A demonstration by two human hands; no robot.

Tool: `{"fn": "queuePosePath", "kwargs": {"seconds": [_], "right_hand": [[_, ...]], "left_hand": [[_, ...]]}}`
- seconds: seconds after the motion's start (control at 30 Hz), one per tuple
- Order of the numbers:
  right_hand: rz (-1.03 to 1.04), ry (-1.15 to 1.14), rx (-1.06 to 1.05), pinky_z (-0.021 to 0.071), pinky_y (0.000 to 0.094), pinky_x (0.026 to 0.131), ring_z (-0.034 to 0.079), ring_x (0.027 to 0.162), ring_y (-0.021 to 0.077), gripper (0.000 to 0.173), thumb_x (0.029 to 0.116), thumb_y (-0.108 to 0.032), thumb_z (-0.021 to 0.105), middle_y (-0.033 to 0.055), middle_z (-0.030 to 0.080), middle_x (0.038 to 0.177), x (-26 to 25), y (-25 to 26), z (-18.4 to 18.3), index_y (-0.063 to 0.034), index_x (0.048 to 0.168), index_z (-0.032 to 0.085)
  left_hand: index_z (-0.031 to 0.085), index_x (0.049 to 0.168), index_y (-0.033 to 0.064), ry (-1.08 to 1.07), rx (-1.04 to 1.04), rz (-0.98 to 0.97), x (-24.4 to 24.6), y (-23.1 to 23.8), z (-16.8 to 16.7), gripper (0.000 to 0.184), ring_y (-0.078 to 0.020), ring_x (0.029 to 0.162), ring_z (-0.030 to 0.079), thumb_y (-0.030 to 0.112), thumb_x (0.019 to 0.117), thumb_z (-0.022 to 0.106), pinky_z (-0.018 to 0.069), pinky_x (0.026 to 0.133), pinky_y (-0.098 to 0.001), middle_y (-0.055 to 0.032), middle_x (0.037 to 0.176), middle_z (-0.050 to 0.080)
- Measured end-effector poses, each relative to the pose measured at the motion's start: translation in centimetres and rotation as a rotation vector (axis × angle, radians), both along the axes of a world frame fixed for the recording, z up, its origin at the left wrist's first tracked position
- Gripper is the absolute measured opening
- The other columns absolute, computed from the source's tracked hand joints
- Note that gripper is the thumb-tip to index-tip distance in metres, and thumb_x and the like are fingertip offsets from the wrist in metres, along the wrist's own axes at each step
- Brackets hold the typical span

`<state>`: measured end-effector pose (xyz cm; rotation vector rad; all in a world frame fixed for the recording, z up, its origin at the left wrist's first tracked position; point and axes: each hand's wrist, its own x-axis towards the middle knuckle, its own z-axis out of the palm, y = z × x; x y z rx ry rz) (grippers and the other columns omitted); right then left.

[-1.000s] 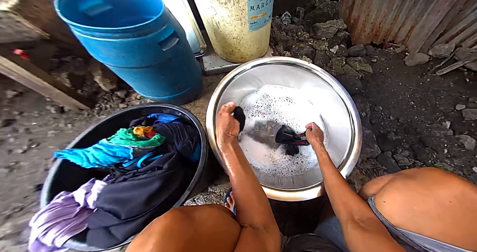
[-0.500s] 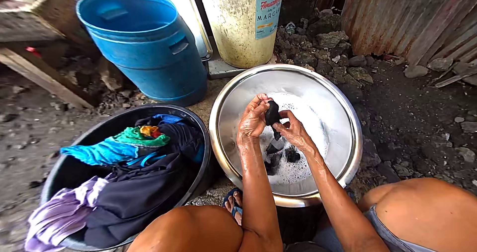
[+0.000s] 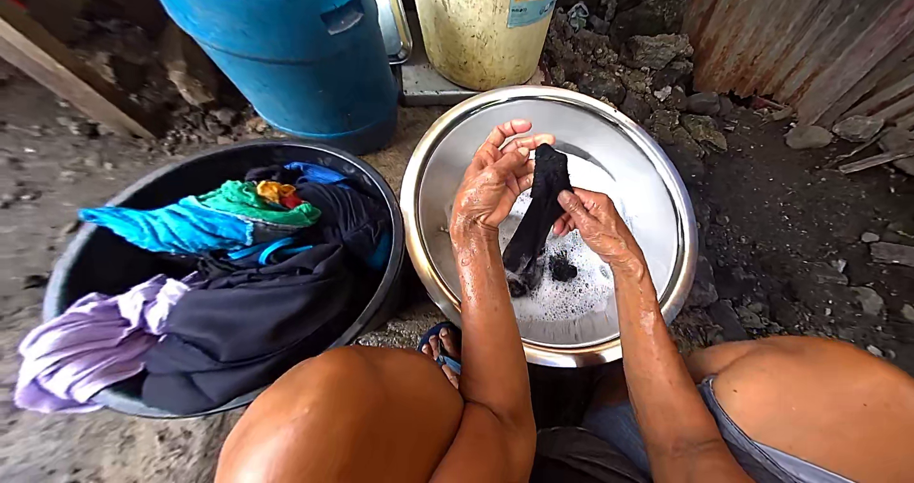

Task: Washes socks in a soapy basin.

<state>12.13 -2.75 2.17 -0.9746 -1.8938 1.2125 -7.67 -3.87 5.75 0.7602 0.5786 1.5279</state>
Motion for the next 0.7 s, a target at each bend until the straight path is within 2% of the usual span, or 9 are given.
{"fn": "queuePosePath", "kwargs": {"seconds": [0.1, 0.33, 0.37, 0.4, 0.43, 0.47, 0.5, 0.6, 0.7], "right_hand": [[-0.015, -0.007, 0.037, 0.0576, 0.0247, 0.059, 0.067, 0.059, 0.0091, 0.037, 0.1112, -0.031, 0.042, 0.0034, 0.070, 0.071, 0.4, -0.3, 0.8, -0.0042, 0.100, 0.066], [-0.038, -0.040, 0.153, 0.0575, 0.0233, 0.057, 0.067, 0.059, 0.0081, 0.034, 0.1105, -0.028, 0.045, 0.0024, 0.070, 0.072, 1.2, -0.6, 2.3, -0.0050, 0.098, 0.067], [-0.078, -0.040, 0.159, 0.0589, 0.0247, 0.059, 0.068, 0.061, 0.0093, 0.031, 0.1097, -0.027, 0.048, 0.0043, 0.071, 0.076, 1.1, -0.7, 2.4, -0.0048, 0.101, 0.067], [-0.139, -0.034, 0.158, 0.0608, 0.0270, 0.061, 0.070, 0.064, 0.0114, 0.026, 0.1082, -0.024, 0.052, 0.0076, 0.072, 0.086, 0.8, -0.8, 2.4, -0.0043, 0.109, 0.068], [-0.196, -0.024, 0.149, 0.0621, 0.0294, 0.065, 0.070, 0.069, 0.0137, 0.025, 0.1067, -0.020, 0.055, 0.0110, 0.069, 0.101, 0.5, -0.9, 2.5, -0.0046, 0.123, 0.067], [-0.245, -0.010, 0.146, 0.0630, 0.0304, 0.067, 0.070, 0.073, 0.0142, 0.027, 0.1056, -0.019, 0.056, 0.0114, 0.066, 0.112, 0.1, -1.0, 2.4, -0.0071, 0.129, 0.064], [-0.273, 0.022, 0.157, 0.0637, 0.0305, 0.067, 0.071, 0.074, 0.0139, 0.026, 0.1045, -0.019, 0.058, 0.0106, 0.065, 0.113, -0.3, -1.1, 2.3, -0.0075, 0.128, 0.061], [-0.255, 0.120, 0.169, 0.0637, 0.0311, 0.069, 0.071, 0.077, 0.0135, 0.024, 0.1023, -0.025, 0.062, 0.0077, 0.067, 0.100, -1.6, -1.6, 2.0, -0.0064, 0.117, 0.059], [-0.291, 0.111, 0.179, 0.0622, 0.0281, 0.077, 0.071, 0.089, 0.0104, 0.043, 0.0964, -0.034, 0.071, 0.0059, 0.068, 0.105, -2.5, -1.9, 1.3, -0.0063, 0.126, 0.056]], "left_hand": [[0.049, 0.126, 0.0129, 0.000, 0.063, -0.034, -0.1, -0.2, 0.4, 0.029, -0.0141, 0.084, 0.072, -0.001, 0.1047, 0.034, 0.0601, 0.075, -0.0281, -0.0092, 0.114, 0.072], [0.056, 0.118, 0.0141, -0.018, 0.149, -0.077, -0.3, -0.3, 1.0, 0.028, -0.0146, 0.089, 0.072, 0.002, 0.1046, 0.035, 0.0602, 0.076, -0.0288, -0.0091, 0.117, 0.072], [0.056, 0.118, 0.0136, -0.020, 0.142, -0.075, -0.2, -0.3, 1.0, 0.028, -0.0151, 0.090, 0.072, 0.001, 0.1040, 0.035, 0.0601, 0.077, -0.0293, -0.0095, 0.117, 0.072], [0.056, 0.118, 0.0129, -0.016, 0.130, -0.069, -0.1, -0.2, 1.0, 0.029, -0.0158, 0.091, 0.073, 0.000, 0.1031, 0.035, 0.0602, 0.077, -0.0298, -0.0101, 0.117, 0.072], [0.056, 0.118, 0.0119, 0.002, 0.109, -0.058, 0.0, -0.1, 0.9, 0.029, -0.0159, 0.090, 0.073, -0.001, 0.1022, 0.035, 0.0602, 0.076, -0.0299, -0.0105, 0.116, 0.072], [0.055, 0.118, 0.0108, 0.034, 0.079, -0.043, 0.3, 0.0, 0.9, 0.029, -0.0156, 0.088, 0.072, -0.002, 0.1010, 0.036, 0.0600, 0.075, -0.0298, -0.0101, 0.114, 0.072], [0.054, 0.118, 0.0098, 0.074, 0.049, -0.030, 0.5, 0.1, 0.7, 0.029, -0.0151, 0.086, 0.071, -0.004, 0.0996, 0.036, 0.0598, 0.074, -0.0303, -0.0089, 0.110, 0.071], [0.053, 0.119, 0.0082, 0.112, 0.000, -0.025, 1.5, 0.6, 0.3, 0.030, -0.0148, 0.087, 0.069, -0.007, 0.0977, 0.038, 0.0595, 0.079, -0.0324, -0.0058, 0.101, 0.069], [0.051, 0.122, 0.0053, 0.198, -0.010, -0.014, 2.4, 0.6, 0.9, 0.031, -0.0151, 0.090, 0.069, -0.011, 0.0976, 0.040, 0.0599, 0.082, -0.0328, -0.0068, 0.107, 0.066]]}}
